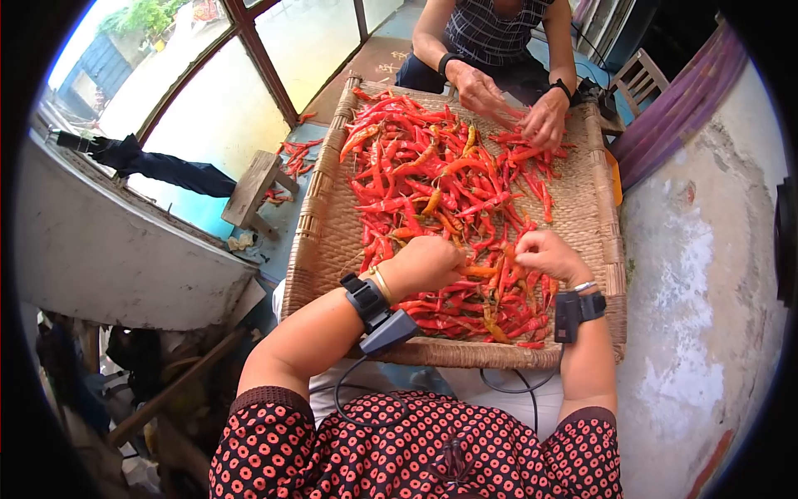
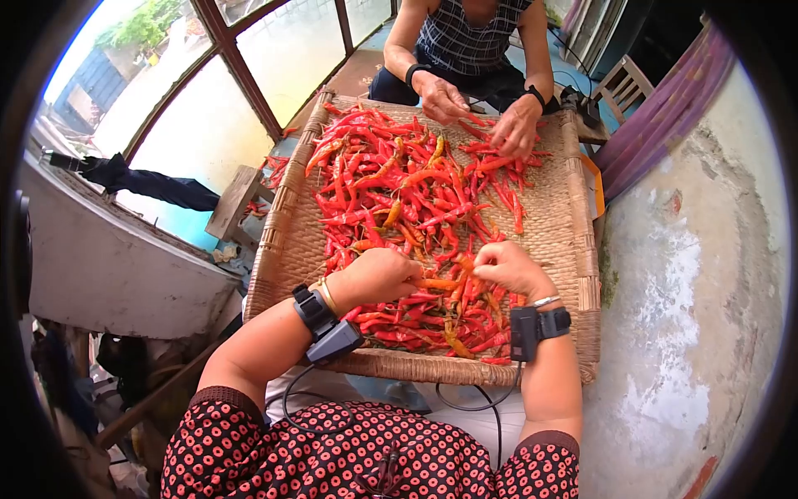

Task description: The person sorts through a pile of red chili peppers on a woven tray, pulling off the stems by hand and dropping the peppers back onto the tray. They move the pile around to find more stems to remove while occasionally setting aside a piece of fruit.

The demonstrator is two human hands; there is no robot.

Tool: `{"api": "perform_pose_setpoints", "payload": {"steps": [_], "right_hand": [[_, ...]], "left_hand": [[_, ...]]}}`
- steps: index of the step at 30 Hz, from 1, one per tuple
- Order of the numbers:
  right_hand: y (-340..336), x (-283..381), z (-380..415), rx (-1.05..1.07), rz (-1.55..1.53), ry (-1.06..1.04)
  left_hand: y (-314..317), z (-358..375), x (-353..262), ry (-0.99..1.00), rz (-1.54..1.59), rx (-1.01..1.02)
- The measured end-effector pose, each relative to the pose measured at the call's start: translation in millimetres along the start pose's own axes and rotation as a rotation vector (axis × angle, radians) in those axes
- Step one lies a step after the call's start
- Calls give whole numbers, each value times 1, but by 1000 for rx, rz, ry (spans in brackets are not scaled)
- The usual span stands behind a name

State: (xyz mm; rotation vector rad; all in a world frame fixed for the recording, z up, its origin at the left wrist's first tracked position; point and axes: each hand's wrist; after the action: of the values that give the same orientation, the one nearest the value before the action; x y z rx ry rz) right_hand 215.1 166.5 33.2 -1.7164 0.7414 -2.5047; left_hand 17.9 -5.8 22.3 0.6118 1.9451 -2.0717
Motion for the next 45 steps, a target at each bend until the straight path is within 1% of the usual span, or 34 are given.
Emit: {"api": "perform_pose_setpoints", "payload": {"steps": [2, 3, 5, 6, 8, 9, 10, 12, 13, 14, 15, 16, 18, 19, 20, 22, 24, 25, 26, 28, 29, 31, 32, 34, 35, 36, 38, 42, 44, 45], "right_hand": [[-12, 2, 5, -226, -253, 29], [-15, 0, 3, -226, -256, 27], [-16, -8, -4, -709, -603, -71], [-13, -11, -5, -704, -608, -67], [-9, -15, -7, -846, -350, 16], [-3, -3, -3, -747, -336, 28], [4, -1, -4, -748, -334, 32], [14, 0, -7, -219, -161, -62], [21, 2, -8, -97, -176, -84], [28, 4, -10, 24, -191, -108], [30, 12, -9, 88, -214, 1], [31, 15, -10, 85, -214, 8], [36, 19, -11, 132, -256, 53], [39, 22, -10, 100, -305, 70], [38, 11, -13, 117, -293, 52], [26, 26, -8, 87, -192, 112], [9, 15, -7, -93, -312, 54], [-2, 13, -3, -215, -359, 51], [-8, 5, -5, -216, -358, 52], [-10, -13, -12, -875, -196, -173], [-13, -17, -9, -865, -199, -164], [-14, -20, -8, -898, 462, -138], [-9, -19, -10, -891, 458, -139], [2, -14, -11, -595, 277, -54], [6, -14, -12, -527, 300, -87], [12, -10, -13, -525, 301, -88], [21, -2, -15, -445, 436, -161], [27, 0, -17, -321, 474, -132], [28, -2, -17, -307, 477, -141], [28, -4, -17, -298, 481, -151]], "left_hand": [[-8, -2, -8, -10, 4, 19], [-13, -3, -14, 3, 24, 29], [-24, -4, -25, 19, 88, 58], [-22, -5, -26, 14, 89, 62], [-19, -10, -24, 44, 196, 49], [-18, -13, -22, 50, 220, 43], [-17, -15, -21, 52, 224, 45], [-14, -18, -16, 62, 237, 17], [-10, -19, -13, 61, 243, 21], [-5, -20, -8, 74, 246, -19], [-4, -22, -5, 92, 247, -61], [-2, -24, -2, 96, 252, -58], [2, -21, 2, 38, 291, -82], [1, -20, 4, 45, 256, -66], [-3, -19, 6, 50, 257, -74], [-16, -13, 6, -7, 207, -110], [-29, -9, 13, -67, 35, -169], [-37, -8, 18, -145, -86, -135], [-44, -6, 24, -225, -208, -101], [-43, -4, 43, -316, -312, -116], [-44, 0, 50, -314, -329, -121], [-39, 2, 62, -318, -335, -152], [-37, 2, 65, -315, -329, -170], [-27, -1, 70, -338, -338, -170], [-23, -2, 71, -355, -347, -172], [-24, -3, 70, -358, -347, -173], [-26, -3, 67, -343, -280, -165], [-20, -6, 77, -340, -270, -147], [-16, -8, 80, -307, -413, -109], [-18, -9, 78, -308, -414, -105]]}}
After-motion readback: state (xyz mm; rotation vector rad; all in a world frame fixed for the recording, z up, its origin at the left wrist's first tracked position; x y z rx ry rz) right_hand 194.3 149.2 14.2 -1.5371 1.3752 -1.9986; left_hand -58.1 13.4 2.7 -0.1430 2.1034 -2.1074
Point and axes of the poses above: each hand's wrist, its own z-axis away from the middle knuckle, its own y-axis out of the palm, x = y × z, and after that the axes turned 1 degree about -y, right-handed
